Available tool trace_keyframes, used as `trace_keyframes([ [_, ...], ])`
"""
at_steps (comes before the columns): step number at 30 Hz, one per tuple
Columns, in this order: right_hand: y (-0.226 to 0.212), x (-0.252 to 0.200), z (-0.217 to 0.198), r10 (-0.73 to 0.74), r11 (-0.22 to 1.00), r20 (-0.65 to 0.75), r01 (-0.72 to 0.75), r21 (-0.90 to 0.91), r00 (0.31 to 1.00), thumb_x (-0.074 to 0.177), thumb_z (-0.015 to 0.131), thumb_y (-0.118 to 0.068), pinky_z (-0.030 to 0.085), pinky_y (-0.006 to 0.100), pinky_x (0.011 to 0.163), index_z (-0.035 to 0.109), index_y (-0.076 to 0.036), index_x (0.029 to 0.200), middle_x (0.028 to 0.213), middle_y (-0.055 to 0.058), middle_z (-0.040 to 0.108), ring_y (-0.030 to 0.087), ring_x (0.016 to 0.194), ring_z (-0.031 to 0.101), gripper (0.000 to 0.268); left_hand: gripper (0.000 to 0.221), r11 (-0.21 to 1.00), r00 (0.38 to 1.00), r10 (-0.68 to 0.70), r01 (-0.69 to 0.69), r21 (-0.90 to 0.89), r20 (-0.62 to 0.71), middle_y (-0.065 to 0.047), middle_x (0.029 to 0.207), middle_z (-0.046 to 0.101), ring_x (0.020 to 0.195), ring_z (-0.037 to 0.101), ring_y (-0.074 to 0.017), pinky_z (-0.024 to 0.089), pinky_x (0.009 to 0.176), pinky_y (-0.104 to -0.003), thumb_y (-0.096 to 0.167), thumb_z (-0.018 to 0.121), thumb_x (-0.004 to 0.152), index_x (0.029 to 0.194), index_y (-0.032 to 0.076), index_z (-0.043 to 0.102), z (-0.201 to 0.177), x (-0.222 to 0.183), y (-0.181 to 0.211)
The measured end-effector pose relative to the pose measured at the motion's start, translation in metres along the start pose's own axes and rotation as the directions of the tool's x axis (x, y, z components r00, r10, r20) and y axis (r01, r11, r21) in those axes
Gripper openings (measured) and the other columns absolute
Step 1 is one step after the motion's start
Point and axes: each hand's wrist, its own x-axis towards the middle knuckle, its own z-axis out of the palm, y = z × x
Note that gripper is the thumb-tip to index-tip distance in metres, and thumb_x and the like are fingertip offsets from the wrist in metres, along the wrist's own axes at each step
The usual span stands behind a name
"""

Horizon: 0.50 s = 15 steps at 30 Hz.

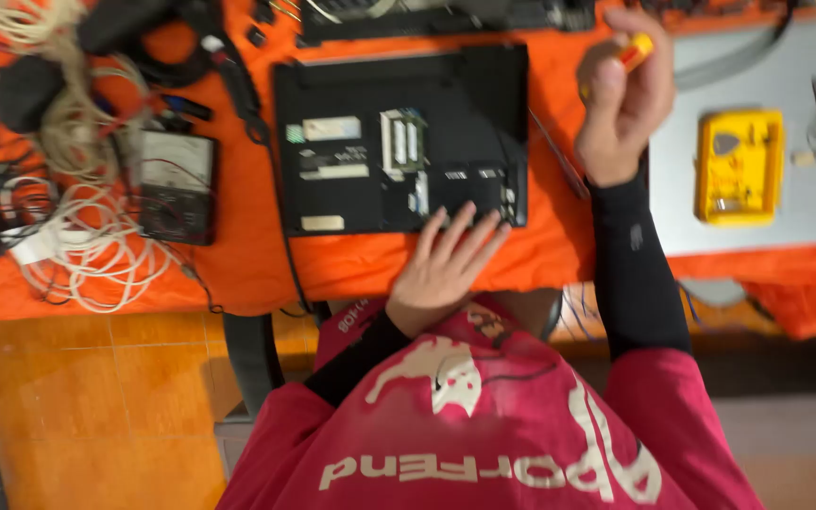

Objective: Using a screwdriver to remove or install screws on the underside of a laptop case.

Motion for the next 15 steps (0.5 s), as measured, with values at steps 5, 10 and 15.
trace_keyframes([
  [5, -0.026, 0.005, -0.002, -0.078, 0.967, 0.044, 0.086, -0.24, 0.996, 0.12, 0.057, -0.033, 0.043, 0.03, 0.071, 0.057, 0.003, 0.12, 0.097, 0.01, 0.061, 0.017, 0.078, 0.054, 0.036, 0.059, 0.999, 0.999, 0.005, -0.004, -0.045, 0.033, -0.007, 0.164, 0.04, 0.151, 0.038, -0.0321, 0.03, 0.124, -0.055, 0.022, 0.053, 0.103, 0.16, 0.012, 0.044, 0.004, 0.0, 0.0],
  [10, -0.036, 0.013, 0.0, -0.031, 0.981, 0.098, 0.049, -0.19, 0.995, 0.112, 0.061, -0.044, 0.044, 0.028, 0.07, 0.061, 0.002, 0.101, 0.09, 0.009, 0.064, 0.018, 0.082, 0.059, 0.047, 0.06, 1.0, 0.999, 0.003, -0.004, 0.028, 0.032, -0.005, 0.166, 0.038, 0.153, 0.037, -0.0309, 0.03, 0.126, -0.054, 0.018, 0.054, 0.103, 0.161, 0.014, 0.043, 0.003, -0.002, -0.001],
  [15, -0.02, -0.001, -0.005, -0.169, 0.961, 0.097, 0.186, -0.203, 0.981, 0.11, 0.065, -0.03, 0.049, 0.032, 0.075, 0.06, 0.006, 0.12, 0.1, 0.014, 0.065, 0.023, 0.084, 0.061, 0.037, 0.059, 1.0, 0.999, -0.001, 0.002, -0.03, 0.038, -0.007, 0.164, 0.04, 0.151, 0.039, -0.0318, 0.03, 0.124, -0.054, 0.021, 0.051, 0.102, 0.16, 0.013, 0.044, 0.001, 0.002, -0.002],
])
